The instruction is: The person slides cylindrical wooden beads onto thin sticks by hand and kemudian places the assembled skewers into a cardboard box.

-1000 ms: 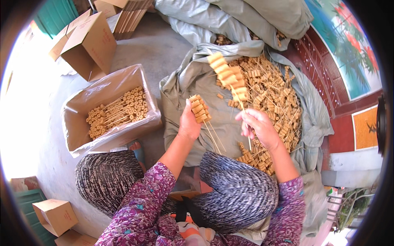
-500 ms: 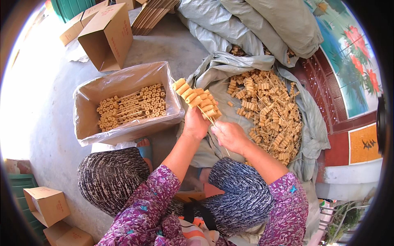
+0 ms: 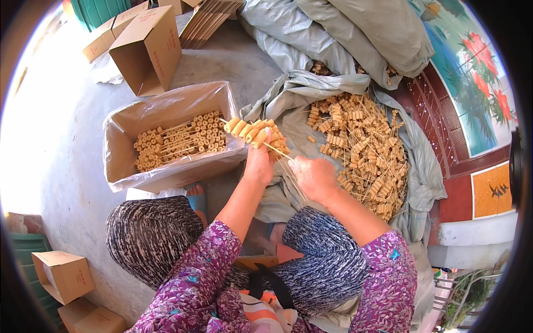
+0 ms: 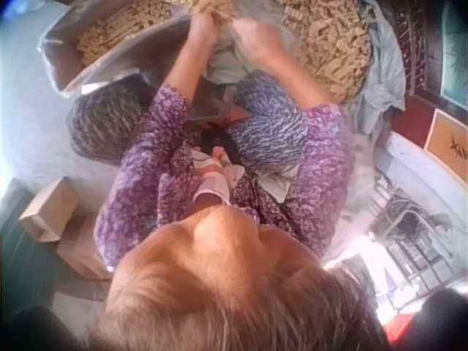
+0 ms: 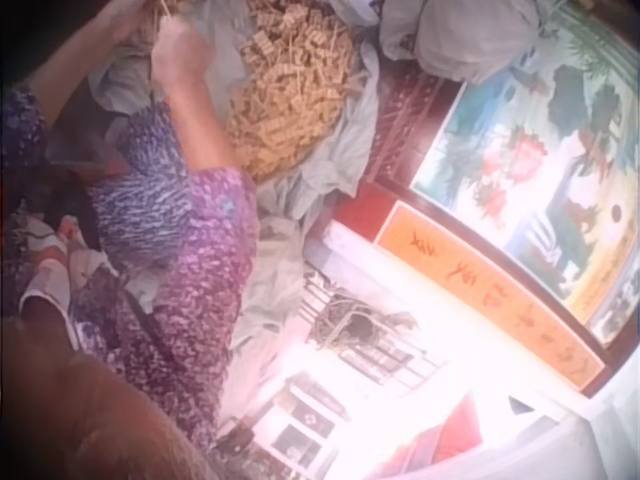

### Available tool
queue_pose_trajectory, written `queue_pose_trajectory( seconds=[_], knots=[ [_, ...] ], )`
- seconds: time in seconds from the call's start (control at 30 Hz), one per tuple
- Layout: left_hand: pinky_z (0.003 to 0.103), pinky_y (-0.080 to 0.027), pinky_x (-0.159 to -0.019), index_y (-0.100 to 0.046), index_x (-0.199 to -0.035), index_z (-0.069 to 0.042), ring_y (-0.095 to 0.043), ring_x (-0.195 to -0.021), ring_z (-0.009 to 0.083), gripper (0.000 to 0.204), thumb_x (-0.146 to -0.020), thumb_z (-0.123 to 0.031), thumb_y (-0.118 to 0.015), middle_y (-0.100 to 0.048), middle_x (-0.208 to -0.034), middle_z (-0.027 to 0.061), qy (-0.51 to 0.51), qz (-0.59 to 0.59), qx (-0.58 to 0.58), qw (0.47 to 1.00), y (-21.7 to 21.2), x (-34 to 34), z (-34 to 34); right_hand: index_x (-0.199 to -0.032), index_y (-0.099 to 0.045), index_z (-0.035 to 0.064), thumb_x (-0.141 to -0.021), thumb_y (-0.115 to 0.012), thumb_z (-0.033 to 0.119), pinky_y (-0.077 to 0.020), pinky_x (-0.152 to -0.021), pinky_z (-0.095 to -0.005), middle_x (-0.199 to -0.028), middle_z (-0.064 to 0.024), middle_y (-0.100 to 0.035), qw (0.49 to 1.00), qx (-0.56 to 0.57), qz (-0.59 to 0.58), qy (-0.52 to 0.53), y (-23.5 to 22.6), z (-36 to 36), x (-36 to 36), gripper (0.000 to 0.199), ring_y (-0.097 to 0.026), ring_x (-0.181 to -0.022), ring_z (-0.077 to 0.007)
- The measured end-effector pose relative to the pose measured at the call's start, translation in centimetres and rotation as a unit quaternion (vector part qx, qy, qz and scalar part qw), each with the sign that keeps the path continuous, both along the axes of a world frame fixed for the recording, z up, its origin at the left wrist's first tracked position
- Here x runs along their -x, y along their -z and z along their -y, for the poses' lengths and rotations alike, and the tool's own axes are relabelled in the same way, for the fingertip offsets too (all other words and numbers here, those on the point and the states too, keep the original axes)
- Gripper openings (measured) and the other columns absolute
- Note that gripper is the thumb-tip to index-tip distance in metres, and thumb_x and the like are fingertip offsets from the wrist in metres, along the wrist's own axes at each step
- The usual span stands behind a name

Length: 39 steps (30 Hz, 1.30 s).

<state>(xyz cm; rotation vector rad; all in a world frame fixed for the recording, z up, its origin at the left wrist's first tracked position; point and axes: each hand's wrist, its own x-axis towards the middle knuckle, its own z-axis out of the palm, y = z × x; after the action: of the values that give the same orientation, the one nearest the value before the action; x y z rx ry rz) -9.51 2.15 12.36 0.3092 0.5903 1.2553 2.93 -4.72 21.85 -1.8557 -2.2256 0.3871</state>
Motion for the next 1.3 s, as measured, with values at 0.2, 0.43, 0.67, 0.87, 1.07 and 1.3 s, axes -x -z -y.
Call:
queue_pose_trajectory(
  seconds=[0.2, 0.43, 0.67, 0.87, 1.07, 1.3],
  knots=[
    [0.045, -0.053, -0.087, -0.055, -0.120, -0.009, -0.064, -0.098, 0.0241, 0.032, -0.102, -0.033, -0.042, -0.064, -0.109, 0.0096, 0.004, 0.023, 0.032, 0.999, 1.0, 1.6, -0.2, -0.080, -0.063, 0.0084, -0.097, -0.051, 0.033, -0.0464, -0.058, -0.0491, -0.066, -0.0184, -0.063, 0.986, 0.036, -0.148, 0.066, -2.0, 0.7, 0.1, 0.032, -0.062, -0.063, -0.0401],
    [0.066, -0.039, -0.095, -0.054, -0.124, -0.019, -0.060, -0.104, 0.0266, 0.068, -0.094, -0.073, -0.025, -0.062, -0.114, 0.0007, 0.037, 0.111, 0.099, 0.988, -1.6, 1.9, -0.1, -0.079, -0.062, 0.0103, -0.093, -0.055, 0.027, -0.0473, -0.055, -0.0489, -0.062, -0.0172, -0.063, 0.995, -0.057, 0.080, 0.013, -1.2, 2.2, -1.5, 0.023, -0.063, -0.059, -0.0395],
    [0.059, -0.043, -0.092, -0.053, -0.123, -0.018, -0.058, -0.107, 0.0264, 0.053, -0.096, -0.062, -0.043, -0.060, -0.115, 0.0036, 0.057, 0.110, 0.010, 0.992, 0.9, 1.3, -0.5, -0.077, -0.062, 0.0079, -0.093, -0.054, 0.027, -0.0501, -0.055, -0.0458, -0.061, -0.0121, -0.065, 0.980, -0.025, 0.193, -0.025, 0.3, 2.3, -1.7, 0.026, -0.065, -0.057, -0.0335],
    [0.052, -0.048, -0.091, -0.053, -0.126, -0.015, -0.060, -0.107, 0.0267, 0.044, -0.096, -0.047, -0.055, -0.062, -0.115, 0.0089, 0.047, 0.062, 0.009, 0.997, 1.4, 1.6, -0.7, -0.077, -0.064, 0.0064, -0.094, -0.053, 0.041, -0.0510, -0.059, -0.0462, -0.065, -0.0150, -0.066, 0.979, 0.052, 0.182, -0.082, -0.8, 2.2, 0.7, 0.040, -0.067, -0.063, -0.0332],
    [0.050, -0.050, -0.092, -0.049, -0.133, -0.009, -0.060, -0.112, 0.0314, 0.050, -0.098, -0.045, -0.051, -0.061, -0.124, 0.0130, 0.087, 0.040, -0.023, 0.995, 1.1, 0.3, 0.0, -0.083, -0.067, 0.0082, -0.094, -0.052, 0.046, -0.0511, -0.064, -0.0474, -0.074, -0.0179, -0.067, 0.995, -0.032, 0.088, -0.020, -5.0, -0.8, -5.2, 0.042, -0.066, -0.071, -0.0364],
    [0.053, -0.049, -0.097, -0.045, -0.140, -0.011, -0.054, -0.123, 0.0355, 0.051, -0.101, -0.044, -0.045, -0.054, -0.136, 0.0121, 0.136, 0.040, -0.047, 0.989, 2.8, 0.4, 0.0, -0.091, -0.067, 0.0115, -0.095, -0.050, 0.038, -0.0504, -0.069, -0.0484, -0.080, -0.0144, -0.068, 0.975, -0.011, 0.018, 0.223, -1.8, 4.1, -20.4, 0.032, -0.065, -0.076, -0.0367]
  ],
)
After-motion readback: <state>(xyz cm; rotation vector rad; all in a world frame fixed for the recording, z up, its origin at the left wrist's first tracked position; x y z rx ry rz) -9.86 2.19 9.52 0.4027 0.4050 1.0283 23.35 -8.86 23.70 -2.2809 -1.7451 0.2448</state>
